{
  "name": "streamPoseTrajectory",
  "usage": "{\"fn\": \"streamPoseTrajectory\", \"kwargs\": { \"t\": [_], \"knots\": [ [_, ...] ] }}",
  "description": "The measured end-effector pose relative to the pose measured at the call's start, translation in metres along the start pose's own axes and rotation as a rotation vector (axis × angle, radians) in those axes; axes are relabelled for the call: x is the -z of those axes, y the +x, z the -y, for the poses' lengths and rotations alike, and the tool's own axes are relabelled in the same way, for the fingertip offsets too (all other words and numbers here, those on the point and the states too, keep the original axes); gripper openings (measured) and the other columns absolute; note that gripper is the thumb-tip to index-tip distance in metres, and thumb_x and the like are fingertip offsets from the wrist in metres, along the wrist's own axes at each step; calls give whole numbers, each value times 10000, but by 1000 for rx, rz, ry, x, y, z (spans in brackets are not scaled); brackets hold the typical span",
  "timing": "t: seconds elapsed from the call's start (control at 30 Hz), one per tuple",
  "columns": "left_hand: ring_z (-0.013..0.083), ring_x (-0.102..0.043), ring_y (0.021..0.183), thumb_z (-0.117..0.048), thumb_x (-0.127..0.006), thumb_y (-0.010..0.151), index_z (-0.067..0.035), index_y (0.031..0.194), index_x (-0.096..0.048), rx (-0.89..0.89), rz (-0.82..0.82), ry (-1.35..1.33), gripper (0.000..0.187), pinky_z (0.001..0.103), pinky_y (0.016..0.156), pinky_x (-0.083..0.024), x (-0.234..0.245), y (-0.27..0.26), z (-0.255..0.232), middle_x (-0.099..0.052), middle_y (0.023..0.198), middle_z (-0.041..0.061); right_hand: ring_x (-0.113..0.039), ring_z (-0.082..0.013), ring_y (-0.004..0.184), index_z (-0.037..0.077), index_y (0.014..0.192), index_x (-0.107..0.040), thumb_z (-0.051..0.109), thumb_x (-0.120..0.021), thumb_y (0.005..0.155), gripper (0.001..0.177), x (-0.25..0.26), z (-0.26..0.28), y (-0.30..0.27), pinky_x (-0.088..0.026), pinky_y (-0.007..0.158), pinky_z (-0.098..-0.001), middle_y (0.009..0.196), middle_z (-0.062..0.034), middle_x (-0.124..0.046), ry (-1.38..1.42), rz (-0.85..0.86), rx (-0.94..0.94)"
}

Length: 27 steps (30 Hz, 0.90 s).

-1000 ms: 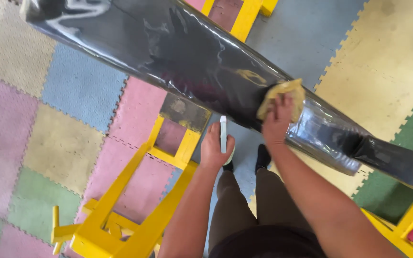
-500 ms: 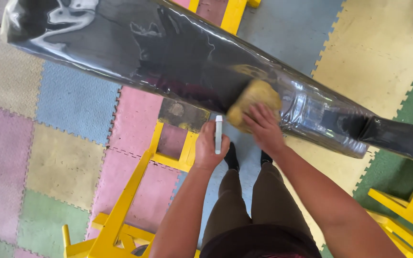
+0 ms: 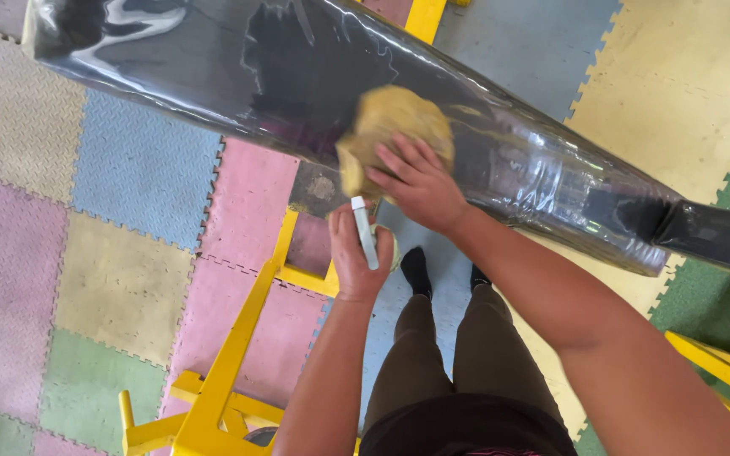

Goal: Clean and sanitize gym weight training machines using a spray bottle and a cloth.

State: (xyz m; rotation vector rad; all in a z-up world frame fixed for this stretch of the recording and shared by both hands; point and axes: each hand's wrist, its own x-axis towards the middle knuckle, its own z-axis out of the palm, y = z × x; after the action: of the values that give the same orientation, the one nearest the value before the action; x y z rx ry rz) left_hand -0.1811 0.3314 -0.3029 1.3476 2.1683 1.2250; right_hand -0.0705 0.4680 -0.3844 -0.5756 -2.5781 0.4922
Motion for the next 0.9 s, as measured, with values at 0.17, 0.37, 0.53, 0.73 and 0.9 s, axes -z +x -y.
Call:
{"fn": "streamPoseTrajectory", "kwargs": {
  "t": [0.17,0.37,0.53,0.73,0.9],
  "knots": [
    [338,-589,894,-6,-628,804,25,1170,-551,81,37,-7,375,440,789,-505,1,0,1,-569,989,157,-366,-360,1498,175,1455,-604,246,-729,977,499,21,10,86,-309,1198,-535,1596,-146,-454,181,-98,-88],
    [374,-595,945,-13,-633,820,-5,1143,-547,-23,79,-48,334,453,805,-520,-25,11,-3,-584,1056,173,-353,-425,1523,98,1543,-521,190,-575,1057,498,-15,-63,-30,-294,1255,-491,1637,-196,-385,94,-248,-623],
    [389,-613,994,-23,-635,829,6,1222,-560,-29,103,-79,401,452,831,-546,-38,24,-18,-599,1129,197,-344,-420,1522,91,1548,-508,194,-507,1101,459,-29,-142,-138,-272,1254,-478,1637,-202,-394,91,-293,-966],
    [383,-622,966,-35,-640,831,5,1215,-563,-20,157,-106,394,450,826,-545,-51,25,-16,-610,1096,191,-538,-349,1338,80,1280,-611,177,-572,1052,251,-68,-138,-70,-407,1175,-435,1420,-152,-586,79,-511,-948],
    [385,-605,914,-30,-645,818,-1,1142,-568,9,199,-99,335,462,796,-525,-56,11,-10,-595,1009,178,-452,-462,1385,43,1372,-617,186,-669,917,480,16,-49,79,-345,1163,-541,1413,-244,-566,150,-307,-530]
  ]
}}
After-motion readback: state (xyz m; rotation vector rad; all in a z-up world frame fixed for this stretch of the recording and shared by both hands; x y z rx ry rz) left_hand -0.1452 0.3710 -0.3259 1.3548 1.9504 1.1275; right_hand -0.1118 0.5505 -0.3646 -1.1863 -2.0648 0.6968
